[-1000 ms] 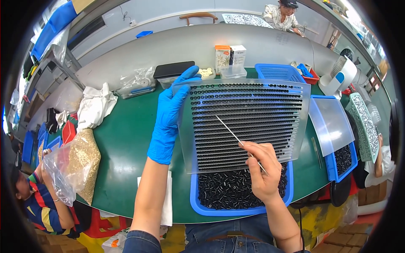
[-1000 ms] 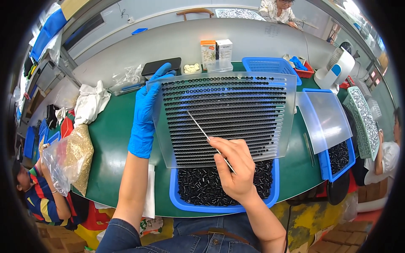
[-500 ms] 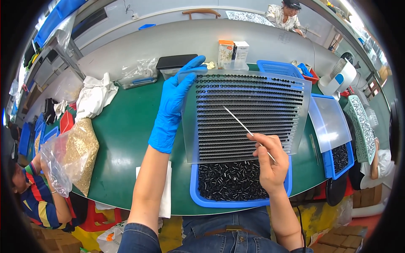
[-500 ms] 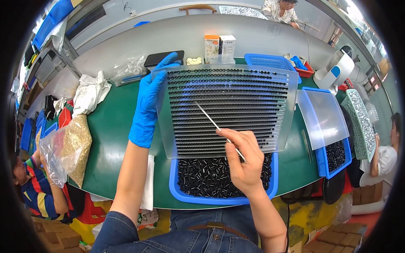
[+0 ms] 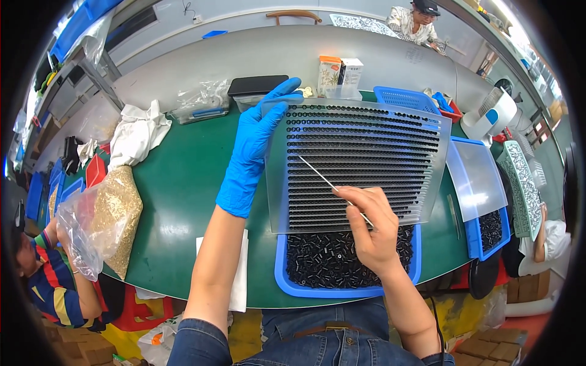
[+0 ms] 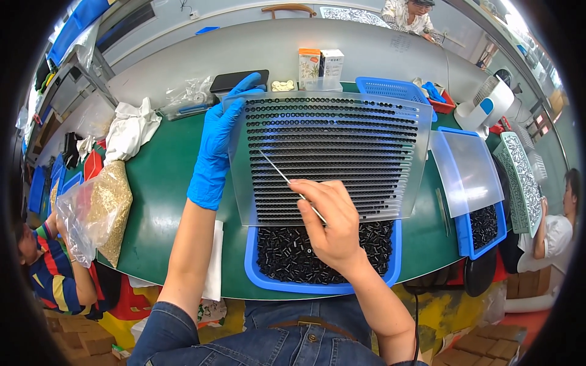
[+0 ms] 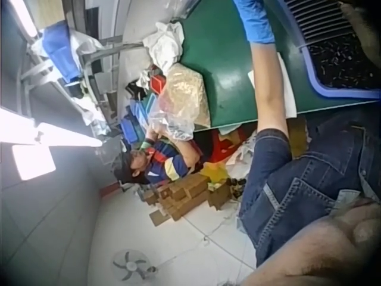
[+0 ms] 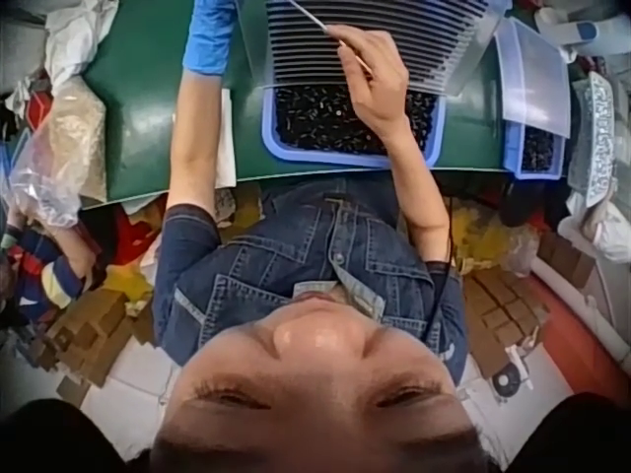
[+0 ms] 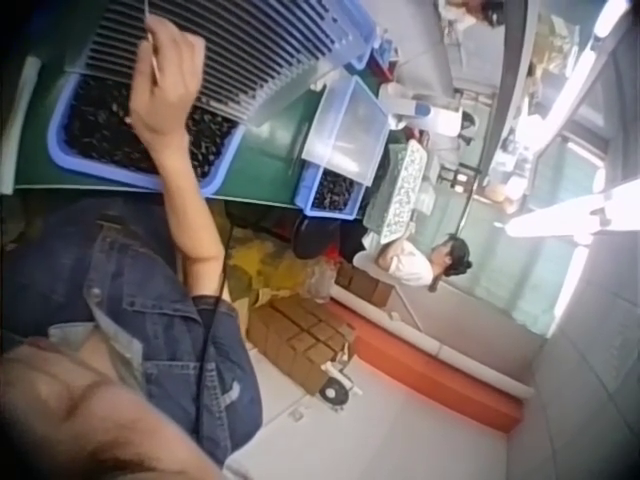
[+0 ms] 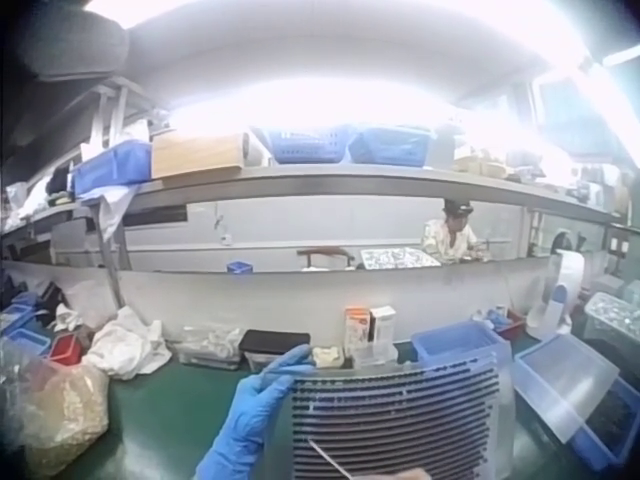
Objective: The person is sorting small black components into a grid template using a thin pick tool.
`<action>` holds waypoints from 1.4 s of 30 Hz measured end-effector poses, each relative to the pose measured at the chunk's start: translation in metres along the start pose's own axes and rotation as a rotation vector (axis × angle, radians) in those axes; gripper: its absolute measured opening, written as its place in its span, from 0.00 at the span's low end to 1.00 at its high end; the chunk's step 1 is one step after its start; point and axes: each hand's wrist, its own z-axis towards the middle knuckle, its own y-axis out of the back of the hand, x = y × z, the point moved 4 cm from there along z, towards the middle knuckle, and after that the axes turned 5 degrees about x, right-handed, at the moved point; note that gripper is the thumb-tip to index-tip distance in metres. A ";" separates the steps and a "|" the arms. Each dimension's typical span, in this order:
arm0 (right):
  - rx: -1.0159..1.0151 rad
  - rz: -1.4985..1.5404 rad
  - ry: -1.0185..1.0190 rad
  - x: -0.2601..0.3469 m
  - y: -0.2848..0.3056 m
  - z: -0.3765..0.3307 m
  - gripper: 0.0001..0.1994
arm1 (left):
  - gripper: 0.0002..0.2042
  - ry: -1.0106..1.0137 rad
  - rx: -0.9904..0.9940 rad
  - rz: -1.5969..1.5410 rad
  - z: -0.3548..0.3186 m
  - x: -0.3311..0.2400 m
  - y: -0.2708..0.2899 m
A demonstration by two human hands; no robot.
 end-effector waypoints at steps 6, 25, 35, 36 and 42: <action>-0.012 0.054 -0.106 -0.013 0.012 -0.011 0.10 | 0.21 -0.017 0.033 0.082 0.001 0.001 0.003; 0.007 0.093 -0.104 -0.005 0.003 -0.013 0.10 | 0.15 0.012 -0.006 0.023 -0.001 -0.002 0.000; -0.029 0.004 0.024 0.000 -0.006 -0.001 0.10 | 0.16 0.013 0.001 0.013 -0.001 -0.001 0.001; -0.027 0.002 0.024 -0.001 -0.004 -0.002 0.10 | 0.16 0.020 -0.002 0.011 -0.001 -0.001 0.001; -0.057 0.048 -0.108 -0.010 0.008 -0.009 0.10 | 0.15 0.006 0.002 0.011 0.000 0.000 0.002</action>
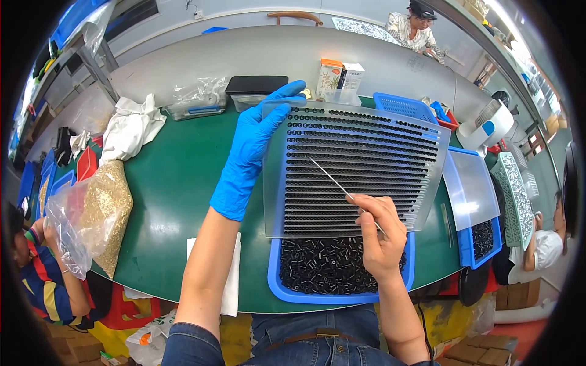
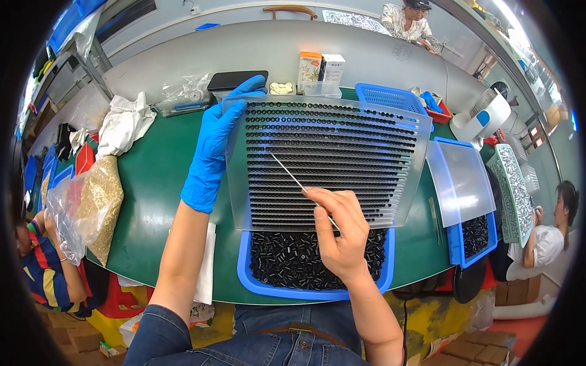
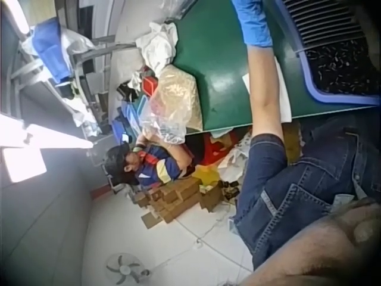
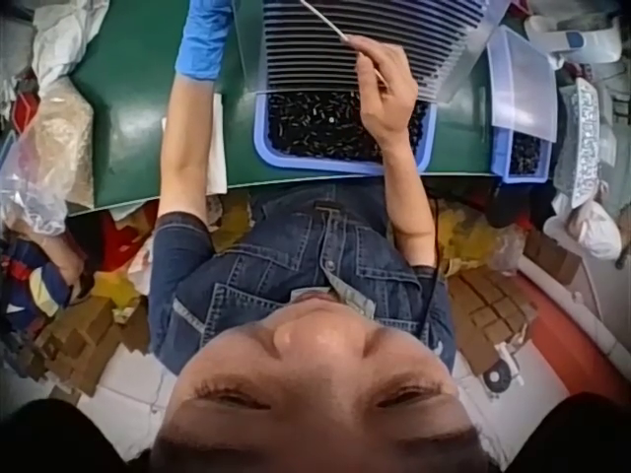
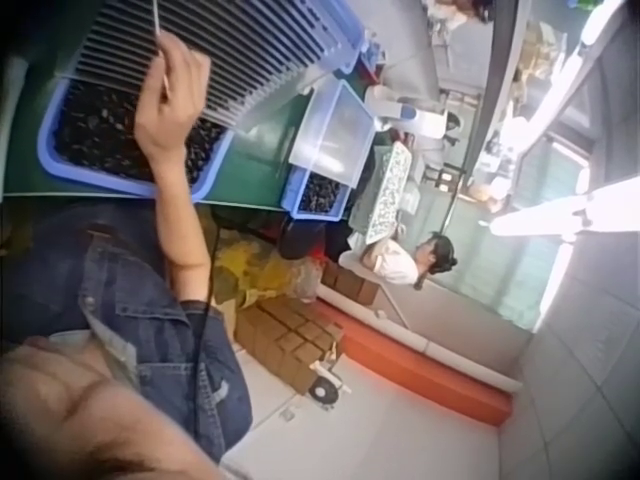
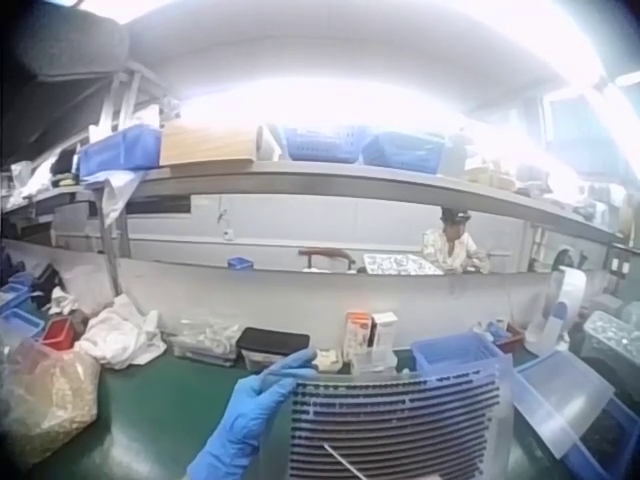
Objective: The person is sorting small black components into a grid template using a thin pick tool.
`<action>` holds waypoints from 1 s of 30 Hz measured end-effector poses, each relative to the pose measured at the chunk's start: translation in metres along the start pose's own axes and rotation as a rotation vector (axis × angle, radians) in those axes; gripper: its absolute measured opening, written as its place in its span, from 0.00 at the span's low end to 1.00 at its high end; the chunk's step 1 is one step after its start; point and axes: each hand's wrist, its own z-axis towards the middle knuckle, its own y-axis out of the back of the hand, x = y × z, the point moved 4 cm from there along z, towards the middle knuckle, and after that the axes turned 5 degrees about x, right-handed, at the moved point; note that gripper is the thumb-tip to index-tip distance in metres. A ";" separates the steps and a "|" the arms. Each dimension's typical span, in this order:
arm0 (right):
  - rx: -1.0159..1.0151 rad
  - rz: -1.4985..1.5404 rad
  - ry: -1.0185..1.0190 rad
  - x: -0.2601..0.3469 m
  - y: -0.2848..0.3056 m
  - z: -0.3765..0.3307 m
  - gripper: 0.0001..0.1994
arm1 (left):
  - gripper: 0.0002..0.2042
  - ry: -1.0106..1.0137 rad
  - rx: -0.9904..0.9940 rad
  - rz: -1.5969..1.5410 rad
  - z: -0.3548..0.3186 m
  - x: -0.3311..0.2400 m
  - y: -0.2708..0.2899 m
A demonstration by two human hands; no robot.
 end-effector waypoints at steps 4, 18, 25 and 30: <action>0.006 -0.002 -0.001 -0.008 0.006 -0.003 0.10 | 0.15 -0.028 -0.005 0.018 0.001 0.000 -0.001; -0.020 0.125 -0.131 -0.015 0.022 -0.011 0.11 | 0.16 0.009 -0.011 -0.002 0.000 0.003 0.003; 0.045 0.178 0.023 0.003 0.007 0.000 0.10 | 0.17 0.005 -0.011 0.016 0.000 0.002 0.001; 0.025 0.084 0.055 0.010 -0.010 0.005 0.07 | 0.18 0.027 -0.010 0.024 -0.002 0.000 -0.002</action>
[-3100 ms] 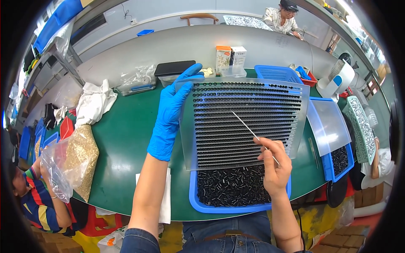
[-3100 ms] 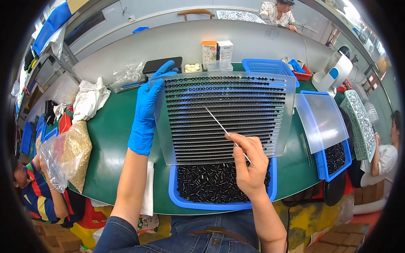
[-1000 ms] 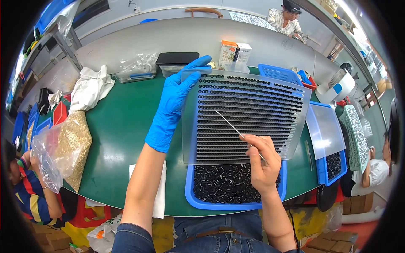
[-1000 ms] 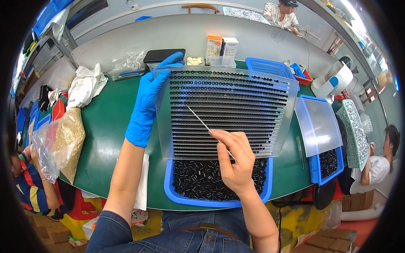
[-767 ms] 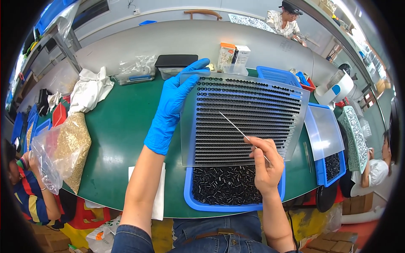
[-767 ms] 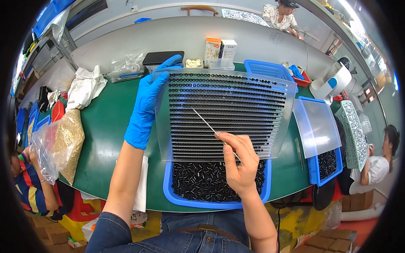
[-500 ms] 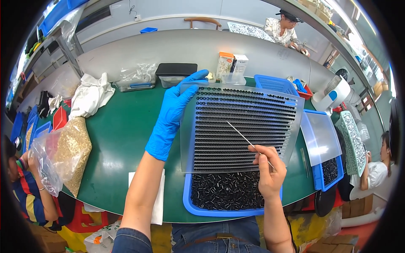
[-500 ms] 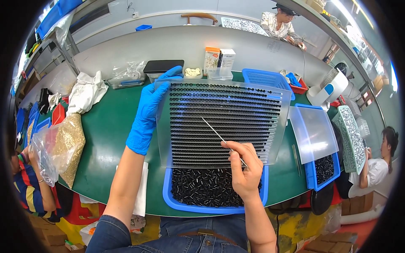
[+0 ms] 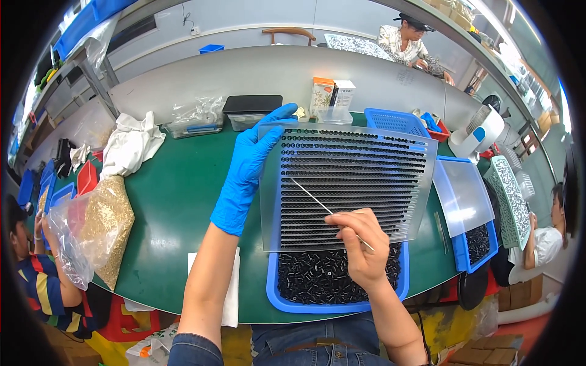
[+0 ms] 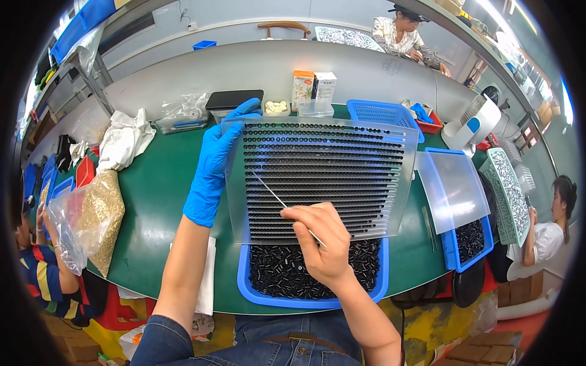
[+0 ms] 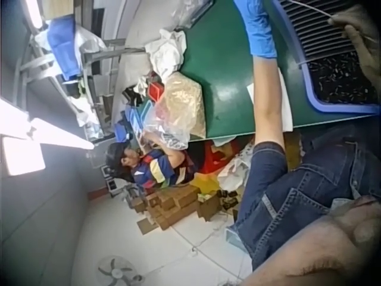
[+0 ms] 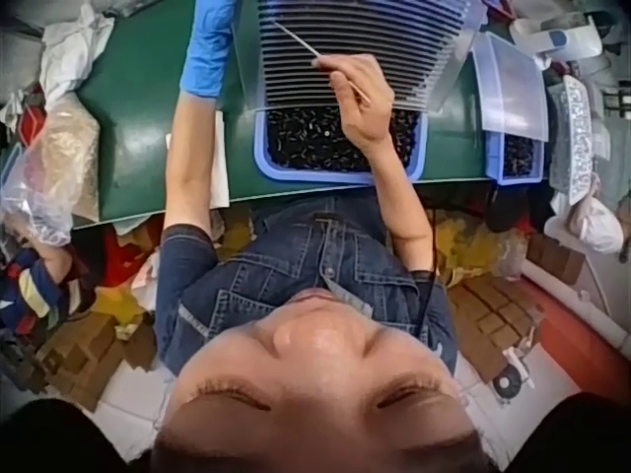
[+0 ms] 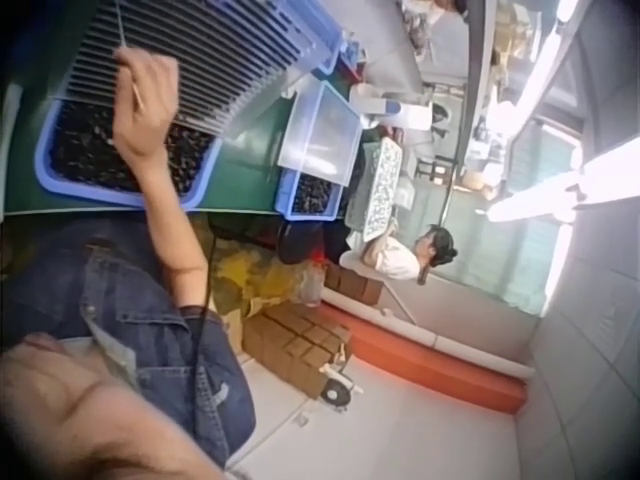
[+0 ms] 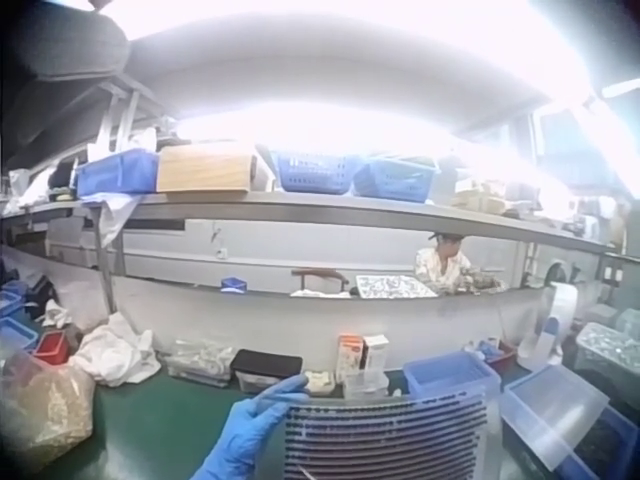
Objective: The person is sorting small black components into a grid template using a thin pick tool.
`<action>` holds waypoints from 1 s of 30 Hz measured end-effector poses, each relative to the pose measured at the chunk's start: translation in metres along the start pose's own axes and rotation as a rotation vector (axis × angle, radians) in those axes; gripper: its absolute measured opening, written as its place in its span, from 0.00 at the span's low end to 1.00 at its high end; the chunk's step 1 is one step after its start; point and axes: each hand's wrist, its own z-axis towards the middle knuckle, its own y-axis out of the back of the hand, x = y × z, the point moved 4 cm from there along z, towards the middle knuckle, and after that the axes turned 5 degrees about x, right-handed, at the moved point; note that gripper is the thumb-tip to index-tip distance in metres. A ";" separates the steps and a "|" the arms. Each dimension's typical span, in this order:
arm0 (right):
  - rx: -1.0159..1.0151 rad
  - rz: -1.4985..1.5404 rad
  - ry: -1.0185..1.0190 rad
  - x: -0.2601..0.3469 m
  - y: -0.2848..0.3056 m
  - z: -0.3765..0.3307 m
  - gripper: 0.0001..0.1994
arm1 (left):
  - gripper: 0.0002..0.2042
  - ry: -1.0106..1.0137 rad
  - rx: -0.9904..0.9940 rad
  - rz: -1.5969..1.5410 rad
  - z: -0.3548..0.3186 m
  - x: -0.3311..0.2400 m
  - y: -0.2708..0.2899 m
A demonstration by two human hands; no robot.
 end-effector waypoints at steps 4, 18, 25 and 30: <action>0.002 -0.079 0.032 0.000 0.000 0.001 0.07 | 0.19 -0.030 0.014 0.020 0.002 0.000 0.000; -0.082 0.002 -0.161 -0.034 0.041 -0.023 0.11 | 0.20 -0.078 0.027 -0.003 0.002 0.002 0.005; -0.198 0.114 -0.239 -0.037 0.061 -0.029 0.11 | 0.18 -0.067 0.024 -0.019 0.003 0.004 0.004; -0.263 0.140 -0.277 -0.044 0.073 -0.037 0.11 | 0.18 -0.058 0.027 -0.035 0.003 0.006 0.006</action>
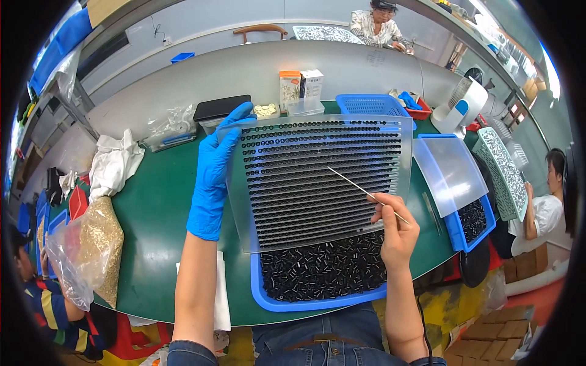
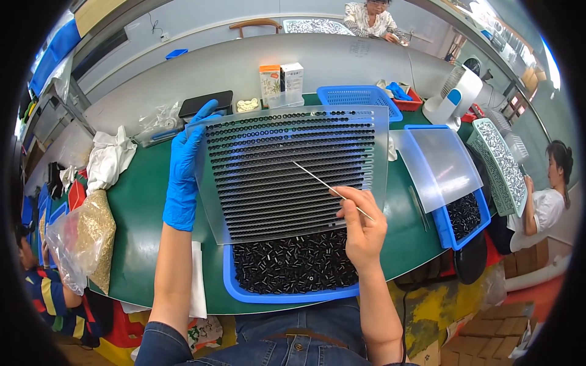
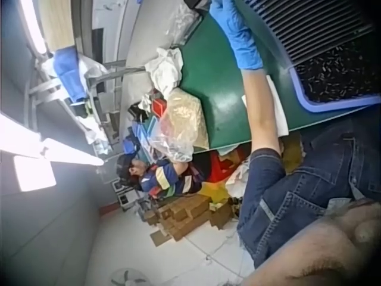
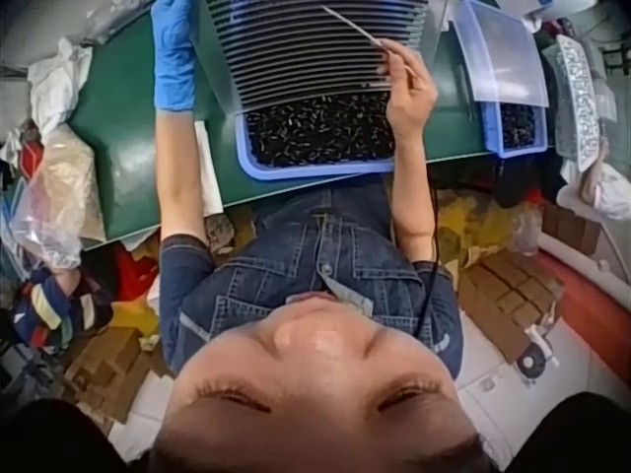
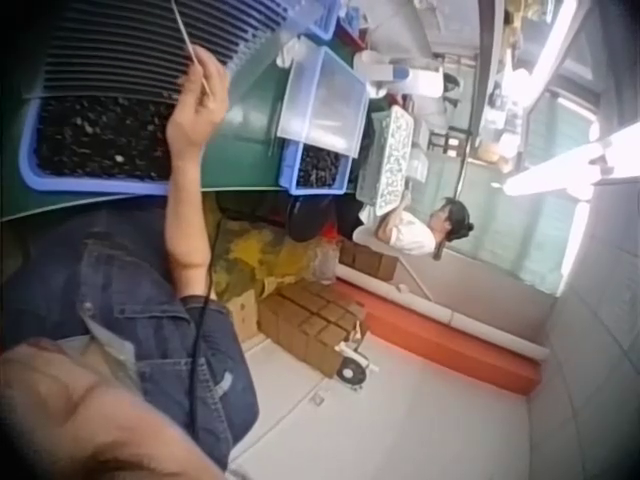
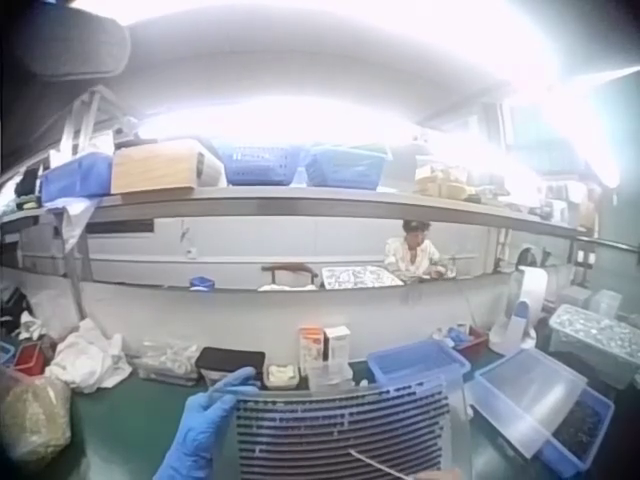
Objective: The person is sorting small black components into a grid template using a thin pick tool.
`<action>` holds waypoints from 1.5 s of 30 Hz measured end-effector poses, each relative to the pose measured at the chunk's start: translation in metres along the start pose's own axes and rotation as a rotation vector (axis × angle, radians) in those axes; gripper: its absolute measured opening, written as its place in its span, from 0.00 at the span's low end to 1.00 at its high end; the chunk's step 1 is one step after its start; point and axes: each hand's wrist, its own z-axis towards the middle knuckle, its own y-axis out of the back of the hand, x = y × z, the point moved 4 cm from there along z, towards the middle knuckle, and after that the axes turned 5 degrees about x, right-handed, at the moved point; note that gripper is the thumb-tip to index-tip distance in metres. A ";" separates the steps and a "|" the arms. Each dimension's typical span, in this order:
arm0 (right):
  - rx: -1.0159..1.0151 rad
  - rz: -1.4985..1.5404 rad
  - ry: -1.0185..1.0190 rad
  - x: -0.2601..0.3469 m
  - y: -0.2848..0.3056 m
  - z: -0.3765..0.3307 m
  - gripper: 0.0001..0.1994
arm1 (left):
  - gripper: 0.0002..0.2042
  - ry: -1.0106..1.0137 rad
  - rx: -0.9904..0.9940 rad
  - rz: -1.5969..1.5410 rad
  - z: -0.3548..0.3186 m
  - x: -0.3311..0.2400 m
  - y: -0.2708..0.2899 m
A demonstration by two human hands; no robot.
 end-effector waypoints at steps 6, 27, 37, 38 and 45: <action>0.042 -0.005 0.031 0.010 -0.016 0.002 0.10 | 0.18 0.006 -0.010 -0.001 0.000 -0.002 -0.003; 0.011 0.026 -0.002 -0.003 0.006 0.000 0.11 | 0.18 -0.005 -0.014 0.001 -0.001 0.000 0.001; 0.094 -0.048 0.070 0.013 -0.013 0.003 0.10 | 0.19 -0.021 0.013 0.006 0.001 0.000 0.000; 0.131 -0.111 0.119 0.014 -0.018 0.005 0.10 | 0.19 -0.019 0.015 0.004 0.001 0.002 -0.001; 0.177 -0.143 0.180 0.014 -0.039 0.006 0.10 | 0.19 -0.018 -0.011 -0.015 -0.001 -0.002 -0.003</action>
